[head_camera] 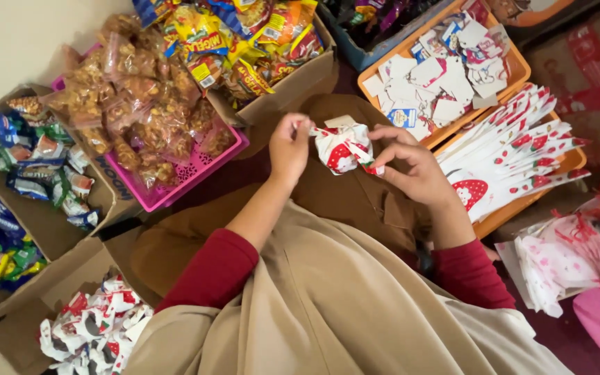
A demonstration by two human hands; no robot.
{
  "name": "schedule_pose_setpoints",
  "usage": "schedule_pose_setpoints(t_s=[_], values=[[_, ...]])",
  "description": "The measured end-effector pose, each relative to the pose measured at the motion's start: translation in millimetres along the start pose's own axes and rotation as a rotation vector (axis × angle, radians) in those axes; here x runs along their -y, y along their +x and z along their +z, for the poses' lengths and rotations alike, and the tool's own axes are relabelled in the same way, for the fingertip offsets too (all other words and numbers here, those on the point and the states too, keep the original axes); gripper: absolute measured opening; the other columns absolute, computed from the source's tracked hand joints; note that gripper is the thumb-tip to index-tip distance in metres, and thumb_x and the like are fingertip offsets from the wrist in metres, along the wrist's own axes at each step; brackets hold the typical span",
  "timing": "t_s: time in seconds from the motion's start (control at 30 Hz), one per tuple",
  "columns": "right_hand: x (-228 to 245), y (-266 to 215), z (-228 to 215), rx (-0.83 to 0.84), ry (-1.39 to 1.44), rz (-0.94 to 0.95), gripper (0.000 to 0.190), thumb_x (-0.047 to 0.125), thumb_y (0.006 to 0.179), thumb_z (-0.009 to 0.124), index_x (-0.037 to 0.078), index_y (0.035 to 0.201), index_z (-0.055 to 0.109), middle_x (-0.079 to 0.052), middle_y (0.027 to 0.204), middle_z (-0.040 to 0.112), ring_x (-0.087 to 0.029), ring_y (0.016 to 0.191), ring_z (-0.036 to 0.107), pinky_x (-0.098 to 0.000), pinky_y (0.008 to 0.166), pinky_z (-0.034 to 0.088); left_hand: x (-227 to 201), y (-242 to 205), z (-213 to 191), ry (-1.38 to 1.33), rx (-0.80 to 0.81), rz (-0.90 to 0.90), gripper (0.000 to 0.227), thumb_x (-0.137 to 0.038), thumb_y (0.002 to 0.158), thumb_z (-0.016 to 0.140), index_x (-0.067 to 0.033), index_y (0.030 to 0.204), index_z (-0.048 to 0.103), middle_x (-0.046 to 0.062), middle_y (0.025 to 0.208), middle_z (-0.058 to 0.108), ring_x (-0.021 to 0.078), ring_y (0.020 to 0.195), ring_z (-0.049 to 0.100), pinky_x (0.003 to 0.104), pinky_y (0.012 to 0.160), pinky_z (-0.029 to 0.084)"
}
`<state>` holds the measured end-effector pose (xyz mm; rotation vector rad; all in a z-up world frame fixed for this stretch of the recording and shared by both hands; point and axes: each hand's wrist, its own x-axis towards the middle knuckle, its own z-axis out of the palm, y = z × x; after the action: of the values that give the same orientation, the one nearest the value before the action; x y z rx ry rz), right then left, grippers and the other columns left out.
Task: Packing individual snack packets into small white bags from larger storage boxes.
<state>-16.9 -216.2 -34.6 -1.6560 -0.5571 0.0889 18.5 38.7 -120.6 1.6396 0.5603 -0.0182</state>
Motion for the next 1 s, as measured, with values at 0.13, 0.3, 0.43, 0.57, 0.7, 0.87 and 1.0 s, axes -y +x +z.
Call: schedule_pose_setpoints(t_s=[0.13,0.3,0.43,0.57,0.7,0.87,1.0], values=[[-15,-5,10,0.0,0.082,0.042,0.008,0.002,0.088,0.074,0.002,0.097,0.073,-0.022,0.145,0.053,-0.038,0.142,0.047,-0.055,0.117,0.035,-53,-22,-19,0.298,0.23,0.451,0.02,-0.022,0.098,0.064,-0.0204,0.116,0.072,0.005,0.11,0.076,0.0285,0.111,0.068,0.039,0.094,0.059],[-17,4,24,0.064,0.03,0.049,0.009,0.006,0.091,0.072,0.003,0.1,0.072,-0.021,0.147,0.052,-0.036,0.141,0.047,-0.0566,0.117,0.032,-72,-37,-41,0.644,0.387,0.738,0.08,-0.069,0.064,0.084,-0.0179,0.123,0.065,0.01,0.112,0.075,0.0437,0.113,0.061,0.054,0.087,0.06],[-9,31,46,0.24,0.175,0.105,0.042,0.03,0.095,0.064,-0.003,0.12,0.065,-0.027,0.15,0.047,-0.041,0.142,0.047,-0.0573,0.111,0.039,-64,-48,-86,0.621,0.448,0.413,0.089,-0.058,0.072,0.083,-0.0125,0.14,0.049,0.018,0.126,0.065,0.04,0.126,0.06,0.05,0.103,0.053],[-25,66,55,0.376,-0.098,0.269,0.049,0.02,0.108,0.046,0.002,0.153,0.049,-0.029,0.139,0.055,-0.04,0.136,0.048,-0.058,0.112,0.037,-17,-71,-151,0.39,0.267,0.221,0.089,-0.058,0.071,0.084,-0.0055,0.138,0.059,0.019,0.125,0.066,0.0371,0.123,0.064,0.044,0.107,0.051],[-83,79,61,0.448,-0.811,-0.024,0.044,0.03,0.109,0.066,-0.002,0.14,0.066,-0.038,0.133,0.06,-0.052,0.134,0.052,-0.0621,0.112,0.04,21,-115,-252,0.119,-0.165,0.32,0.083,-0.045,0.07,0.09,-0.0072,0.138,0.06,0.018,0.119,0.067,0.0375,0.119,0.064,0.046,0.103,0.052],[-131,99,57,0.368,-0.817,-0.021,0.029,0.014,0.108,0.067,-0.009,0.126,0.07,-0.022,0.126,0.067,-0.038,0.112,0.062,-0.0419,0.097,0.048,89,-184,-395,0.431,-0.917,0.269,0.066,-0.031,0.08,0.085,0.001,0.13,0.056,0.018,0.116,0.064,0.0326,0.104,0.065,0.04,0.092,0.052],[-137,114,60,0.423,-0.853,0.12,0.035,0.022,0.109,0.066,-0.009,0.125,0.07,-0.023,0.126,0.067,-0.039,0.11,0.062,-0.0424,0.094,0.047,137,-238,-461,0.414,-1.11,0.039,0.063,-0.035,0.081,0.085,-0.0026,0.128,0.058,0.018,0.114,0.062,0.0345,0.103,0.062,0.04,0.089,0.051]])
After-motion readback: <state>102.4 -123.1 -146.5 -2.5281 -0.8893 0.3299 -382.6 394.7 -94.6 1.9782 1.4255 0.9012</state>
